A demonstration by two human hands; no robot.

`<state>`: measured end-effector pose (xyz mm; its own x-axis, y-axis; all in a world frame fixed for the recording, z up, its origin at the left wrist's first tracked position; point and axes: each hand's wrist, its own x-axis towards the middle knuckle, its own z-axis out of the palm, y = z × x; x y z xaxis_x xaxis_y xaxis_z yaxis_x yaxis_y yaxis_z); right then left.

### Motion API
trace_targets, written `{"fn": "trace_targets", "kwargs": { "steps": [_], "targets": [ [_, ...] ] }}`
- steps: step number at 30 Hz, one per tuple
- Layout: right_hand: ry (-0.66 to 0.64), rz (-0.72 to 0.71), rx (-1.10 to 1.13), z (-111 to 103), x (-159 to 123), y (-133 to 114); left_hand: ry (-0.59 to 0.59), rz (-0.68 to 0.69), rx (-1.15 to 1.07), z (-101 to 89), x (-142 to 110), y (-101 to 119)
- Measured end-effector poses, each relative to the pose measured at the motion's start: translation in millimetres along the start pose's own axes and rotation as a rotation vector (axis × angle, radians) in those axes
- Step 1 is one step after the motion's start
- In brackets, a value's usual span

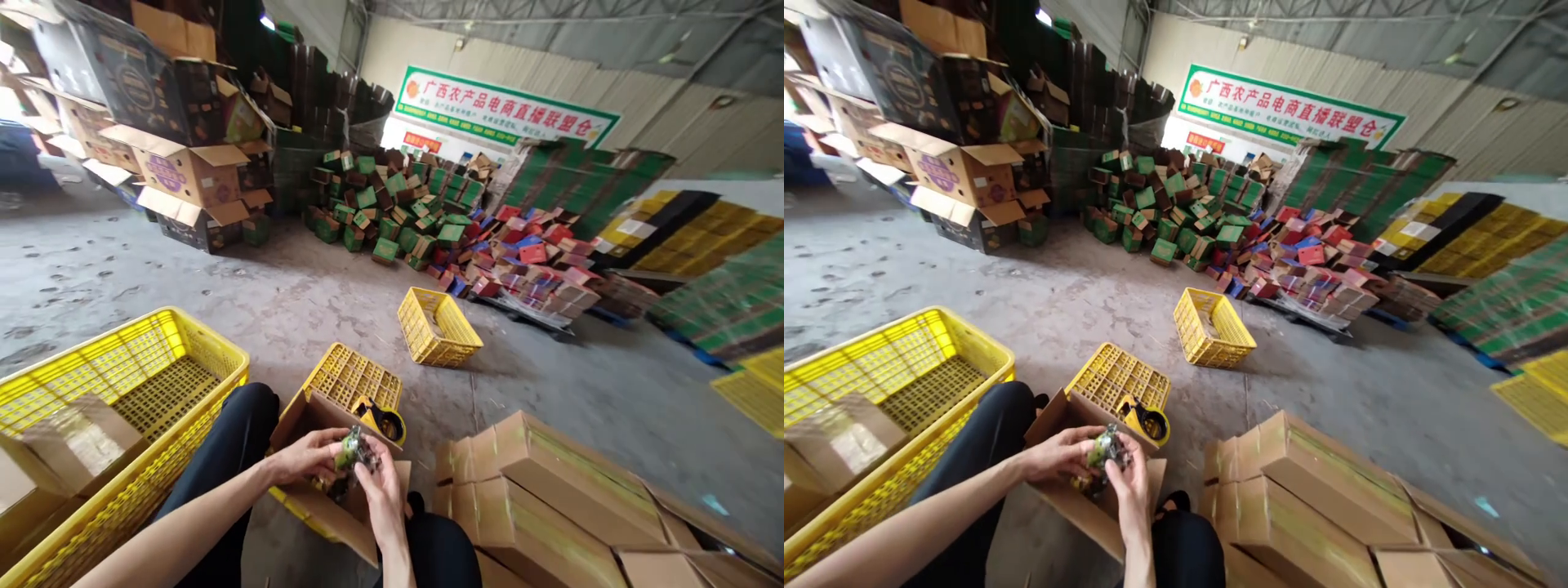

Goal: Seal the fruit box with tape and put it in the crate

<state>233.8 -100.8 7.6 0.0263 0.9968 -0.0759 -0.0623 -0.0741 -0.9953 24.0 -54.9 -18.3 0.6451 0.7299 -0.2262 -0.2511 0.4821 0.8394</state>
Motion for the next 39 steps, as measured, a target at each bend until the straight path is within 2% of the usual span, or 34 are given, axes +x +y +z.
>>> {"fn": "trace_targets", "kwargs": {
  "steps": [4, 8, 15, 22, 29, 33, 37, 39],
  "targets": [
    [-0.055, 0.028, 0.066, 3.2, -0.2, -2.0, 0.042, 0.099, -0.096, -0.8, 4.0, -5.0],
    [0.025, 0.091, 0.097, 3.4, -0.9, -5.1, 0.029, 0.084, -0.151, -5.9, 4.0, -3.5],
    [0.035, 0.078, -0.025, 13.1, -2.1, -9.1, 0.038, 0.115, -0.151, -8.3, 1.7, -5.5],
    [0.126, 0.078, 0.091, 11.8, 1.5, 0.0, 0.073, 0.172, -0.224, -8.6, 5.3, -10.4],
    [0.091, 0.120, 0.178, 9.3, 4.0, -1.1, 0.055, 0.220, -0.243, -10.1, 6.7, -14.4],
    [0.031, 0.169, 0.090, 10.2, 5.1, 3.7, 0.042, 0.226, -0.222, -10.4, 5.8, -14.9],
    [0.130, 0.177, 0.165, 11.0, 8.6, 10.6, 0.104, 0.245, -0.196, -13.4, 6.4, -15.7],
    [0.167, 0.183, 0.212, 10.5, 9.6, 11.6, 0.101, 0.193, -0.167, -14.4, 6.1, -16.2]
  ]
}}
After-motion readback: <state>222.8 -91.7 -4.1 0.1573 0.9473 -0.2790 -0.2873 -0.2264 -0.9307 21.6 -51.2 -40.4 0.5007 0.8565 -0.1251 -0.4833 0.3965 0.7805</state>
